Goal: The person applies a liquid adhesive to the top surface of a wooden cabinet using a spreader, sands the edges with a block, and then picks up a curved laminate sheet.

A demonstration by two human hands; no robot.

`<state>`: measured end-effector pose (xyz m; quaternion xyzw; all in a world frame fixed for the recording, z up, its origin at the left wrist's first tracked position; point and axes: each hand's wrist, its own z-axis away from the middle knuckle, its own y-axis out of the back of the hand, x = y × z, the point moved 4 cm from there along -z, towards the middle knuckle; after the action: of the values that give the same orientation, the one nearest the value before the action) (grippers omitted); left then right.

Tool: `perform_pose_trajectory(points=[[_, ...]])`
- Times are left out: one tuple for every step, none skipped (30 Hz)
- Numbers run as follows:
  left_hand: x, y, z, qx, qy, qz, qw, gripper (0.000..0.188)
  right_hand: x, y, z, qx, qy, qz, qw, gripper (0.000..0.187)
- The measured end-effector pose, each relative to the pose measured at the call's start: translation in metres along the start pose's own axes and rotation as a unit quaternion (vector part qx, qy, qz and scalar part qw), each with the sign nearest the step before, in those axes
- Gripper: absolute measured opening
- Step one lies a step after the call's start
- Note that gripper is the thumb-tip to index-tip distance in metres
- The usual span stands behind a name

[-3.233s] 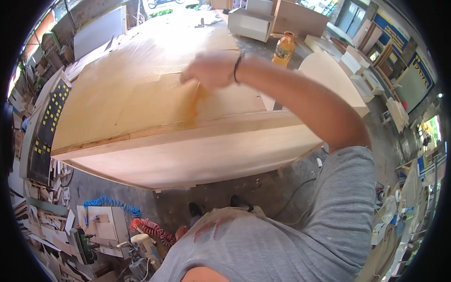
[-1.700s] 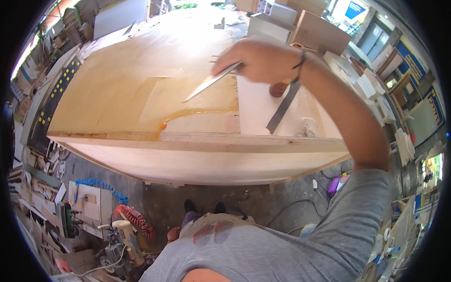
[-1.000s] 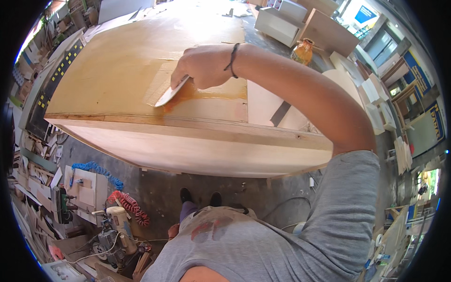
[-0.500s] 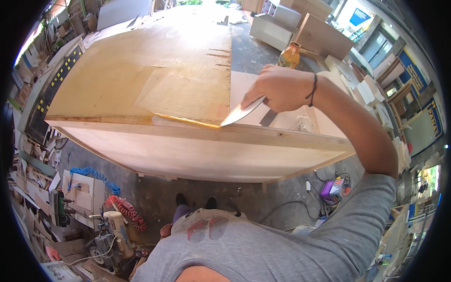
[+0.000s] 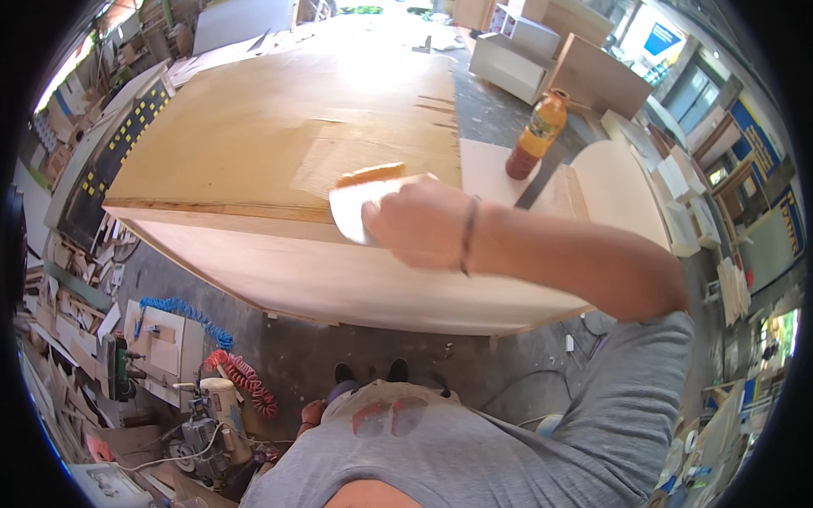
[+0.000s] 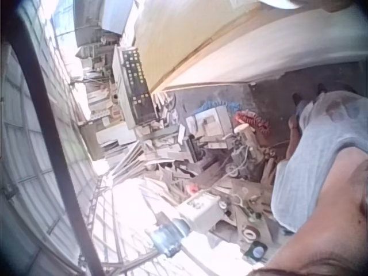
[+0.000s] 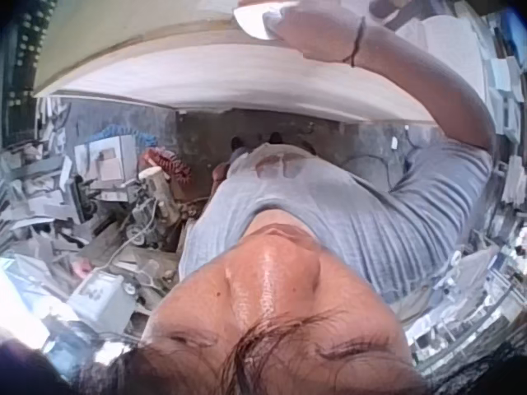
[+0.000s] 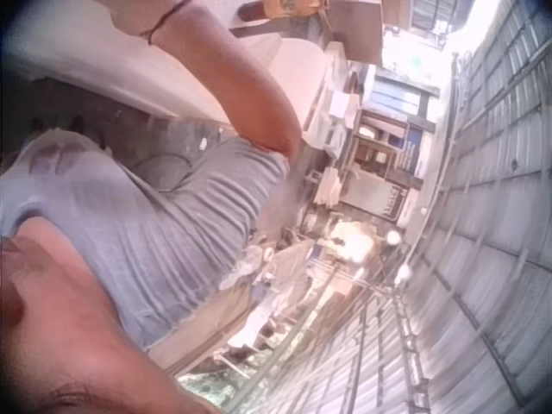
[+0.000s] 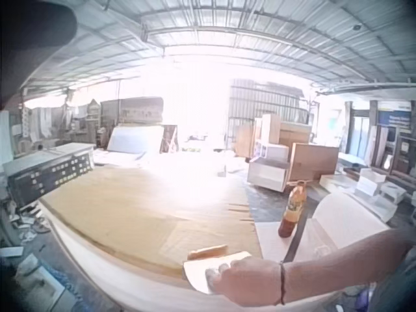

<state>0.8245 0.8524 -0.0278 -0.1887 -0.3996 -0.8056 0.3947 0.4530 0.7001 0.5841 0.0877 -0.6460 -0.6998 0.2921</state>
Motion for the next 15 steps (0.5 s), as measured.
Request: perform_pose_trajectory(points=[[-0.002,0.001,0.000,0.023,0.019,-0.026,0.999,0.030,0.001,0.013,0.000,-0.005,-0.009,-0.017,1.000,0.029],[-0.008,0.001,0.004,0.036,0.022,0.004,0.999,0.030,0.001,0.036,0.001,-0.014,-0.016,-0.039,0.999,0.030],[-0.014,0.005,0.009,0.047,0.023,0.030,0.998,0.030,0.002,0.050,-0.002,-0.022,-0.027,-0.063,0.997,0.032],[-0.020,0.008,0.014,0.059,0.025,0.055,0.996,0.031,0.015,0.054,-0.018,-0.014,-0.067,-0.059,0.996,0.035],[-0.030,0.010,0.018,0.048,0.040,0.052,0.997,0.031,0.032,0.059,-0.041,-0.002,-0.104,-0.055,0.993,0.038],[-0.033,0.012,0.020,0.031,0.050,0.043,0.997,0.032,0.051,0.053,-0.064,0.050,-0.094,-0.071,0.992,0.040],[-0.032,0.018,0.018,0.010,0.054,0.028,0.998,0.032,0.076,0.040,-0.082,0.102,-0.093,-0.087,0.987,0.043],[-0.042,0.020,0.012,0.005,0.022,0.010,1.000,0.032,0.091,0.033,-0.104,0.095,-0.111,-0.087,0.986,0.043],[-0.068,0.018,0.007,0.006,-0.007,-0.006,1.000,0.033,0.100,0.031,-0.127,0.092,-0.122,-0.088,0.984,0.044],[-0.083,0.019,-0.001,0.003,-0.040,-0.026,0.999,0.033,0.107,0.027,-0.138,0.081,-0.147,-0.099,0.981,0.044],[-0.084,0.021,-0.004,0.012,-0.061,-0.094,0.994,0.031,0.110,0.022,-0.149,0.068,-0.172,-0.110,0.977,0.044],[-0.078,0.026,-0.003,0.006,-0.055,-0.070,0.996,0.029,0.110,0.019,-0.153,0.052,-0.198,-0.122,0.971,0.045],[-0.071,0.032,-0.002,-0.003,-0.051,-0.047,0.998,0.028,0.111,0.018,-0.151,0.045,-0.193,-0.122,0.973,0.045],[-0.072,0.037,0.001,-0.011,-0.041,-0.023,0.999,0.027,0.106,0.019,-0.151,0.036,-0.184,-0.125,0.974,0.045],[-0.072,0.043,0.002,-0.023,-0.040,0.006,0.999,0.027,0.103,0.019,-0.147,0.026,-0.178,-0.128,0.975,0.044]])
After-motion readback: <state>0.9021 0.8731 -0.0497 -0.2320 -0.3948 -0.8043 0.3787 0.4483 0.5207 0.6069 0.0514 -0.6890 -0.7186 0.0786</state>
